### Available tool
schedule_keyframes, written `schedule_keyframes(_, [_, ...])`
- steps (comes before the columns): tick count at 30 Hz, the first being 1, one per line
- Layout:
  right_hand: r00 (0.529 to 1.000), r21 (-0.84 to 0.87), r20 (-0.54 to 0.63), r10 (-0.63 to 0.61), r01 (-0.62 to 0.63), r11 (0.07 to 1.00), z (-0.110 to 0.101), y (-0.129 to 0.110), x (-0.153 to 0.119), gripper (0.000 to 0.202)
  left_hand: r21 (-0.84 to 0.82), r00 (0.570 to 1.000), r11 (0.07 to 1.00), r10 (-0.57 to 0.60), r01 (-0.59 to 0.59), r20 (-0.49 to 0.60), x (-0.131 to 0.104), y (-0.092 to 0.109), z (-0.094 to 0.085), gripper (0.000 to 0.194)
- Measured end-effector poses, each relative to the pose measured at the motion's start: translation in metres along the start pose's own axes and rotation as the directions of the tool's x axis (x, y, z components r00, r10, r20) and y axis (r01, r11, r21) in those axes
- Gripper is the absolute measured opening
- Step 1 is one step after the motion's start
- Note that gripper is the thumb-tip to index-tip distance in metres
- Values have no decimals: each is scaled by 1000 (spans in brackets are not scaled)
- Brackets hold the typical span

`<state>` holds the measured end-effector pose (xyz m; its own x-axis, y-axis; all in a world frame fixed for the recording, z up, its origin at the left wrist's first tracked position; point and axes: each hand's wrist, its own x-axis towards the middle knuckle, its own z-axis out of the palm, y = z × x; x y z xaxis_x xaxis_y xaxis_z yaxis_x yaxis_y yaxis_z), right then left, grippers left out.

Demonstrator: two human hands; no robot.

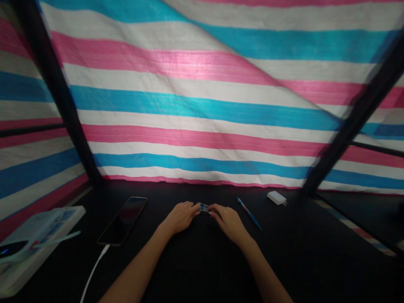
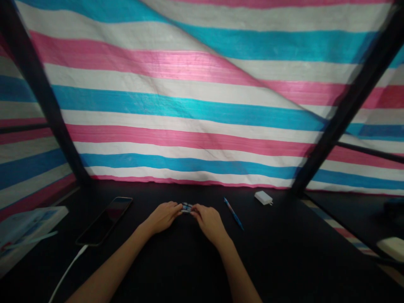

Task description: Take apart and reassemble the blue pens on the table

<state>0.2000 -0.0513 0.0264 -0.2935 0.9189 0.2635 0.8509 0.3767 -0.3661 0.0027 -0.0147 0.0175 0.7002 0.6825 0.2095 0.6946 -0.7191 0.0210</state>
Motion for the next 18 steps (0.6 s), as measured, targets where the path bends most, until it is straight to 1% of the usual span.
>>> schedule_keyframes(2, [999, 41, -34, -14, 15, 999, 0, 0, 0, 21, -2, 1000, 1000, -4, 4, 5, 0, 0, 0, 17])
schedule_keyframes(3, [999, 41, -39, -16, 18, 999, 0, 0, 0, 21, -4, 1000, 1000, -7, 8, 12, 1, -1, 0, 17])
schedule_keyframes(5, [999, 2, -35, -11, 11, 1000, 0, -1, 0, 14, -10, 1000, 1000, -11, 12, 26, 1, -1, 1, 17])
schedule_keyframes(6, [1000, -22, -25, -5, 5, 1000, 0, -1, 1, 14, -12, 1000, 1000, -14, 14, 28, 2, -1, 1, 17])
schedule_keyframes(9, [998, -93, 41, 38, -34, 995, 0, 0, 1, 22, -3, 1000, 1000, -8, 8, 21, 2, -1, 2, 17])
schedule_keyframes(11, [995, -109, 85, 60, -50, 993, 0, 1, 1, 28, 17, 1000, 1000, 13, -14, 12, 2, 0, 3, 18])
schedule_keyframes(12, [994, -104, 86, 61, -52, 993, 0, 2, 1, 28, 27, 1000, 999, 22, -23, 8, 2, -1, 3, 18])
schedule_keyframes(15, [998, -50, 56, 10, -7, 999, 0, 3, 0, 20, 42, 1000, 999, 27, -27, 2, 2, -1, 4, 19])
schedule_keyframes(18, [999, -48, 35, -21, 23, 999, 1, 2, 0, 17, 50, 1000, 998, 26, -25, -7, 2, -2, 4, 19])
